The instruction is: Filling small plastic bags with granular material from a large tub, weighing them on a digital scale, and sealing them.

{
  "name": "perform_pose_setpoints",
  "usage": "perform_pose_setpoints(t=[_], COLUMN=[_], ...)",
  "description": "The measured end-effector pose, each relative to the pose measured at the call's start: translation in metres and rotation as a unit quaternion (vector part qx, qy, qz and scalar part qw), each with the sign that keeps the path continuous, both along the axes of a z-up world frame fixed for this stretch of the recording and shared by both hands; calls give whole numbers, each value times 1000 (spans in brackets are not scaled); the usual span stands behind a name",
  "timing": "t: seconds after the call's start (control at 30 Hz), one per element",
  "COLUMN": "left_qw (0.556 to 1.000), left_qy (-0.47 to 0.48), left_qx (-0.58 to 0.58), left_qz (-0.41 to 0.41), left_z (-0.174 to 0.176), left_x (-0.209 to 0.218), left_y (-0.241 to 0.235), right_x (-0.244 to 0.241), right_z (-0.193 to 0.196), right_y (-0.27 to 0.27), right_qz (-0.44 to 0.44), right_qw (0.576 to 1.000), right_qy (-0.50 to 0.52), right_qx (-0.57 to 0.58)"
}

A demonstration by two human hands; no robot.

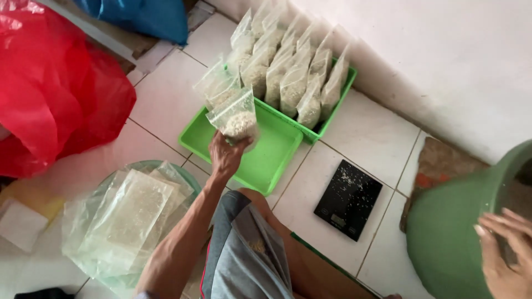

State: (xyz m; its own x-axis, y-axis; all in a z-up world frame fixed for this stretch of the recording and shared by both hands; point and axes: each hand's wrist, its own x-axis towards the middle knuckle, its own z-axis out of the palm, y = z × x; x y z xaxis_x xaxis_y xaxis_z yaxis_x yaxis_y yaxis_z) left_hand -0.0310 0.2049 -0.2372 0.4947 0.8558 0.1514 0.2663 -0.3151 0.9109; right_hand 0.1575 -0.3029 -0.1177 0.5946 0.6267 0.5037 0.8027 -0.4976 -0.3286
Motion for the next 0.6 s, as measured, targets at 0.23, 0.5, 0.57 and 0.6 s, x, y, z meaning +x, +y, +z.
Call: perform_pose_setpoints(t=[0.23, 0.5, 0.57, 0.6], left_qw=[996, 993, 989, 989], left_qy=[3, 32, 56, 58], left_qx=[19, 57, 70, 69], left_qz=[91, 103, 118, 117], left_z=[-36, -60, -67, -62], left_x=[39, 66, 72, 73], left_y=[17, 12, 9, 8], right_x=[11, 18, 9, 9], right_z=[-40, -58, -58, -60], right_y=[-37, -55, -54, -56], right_qz=[-42, -22, -54, -56], right_qw=[998, 995, 995, 995], right_qy=[8, -19, 20, 22], right_qx=[-40, -93, -83, -85])
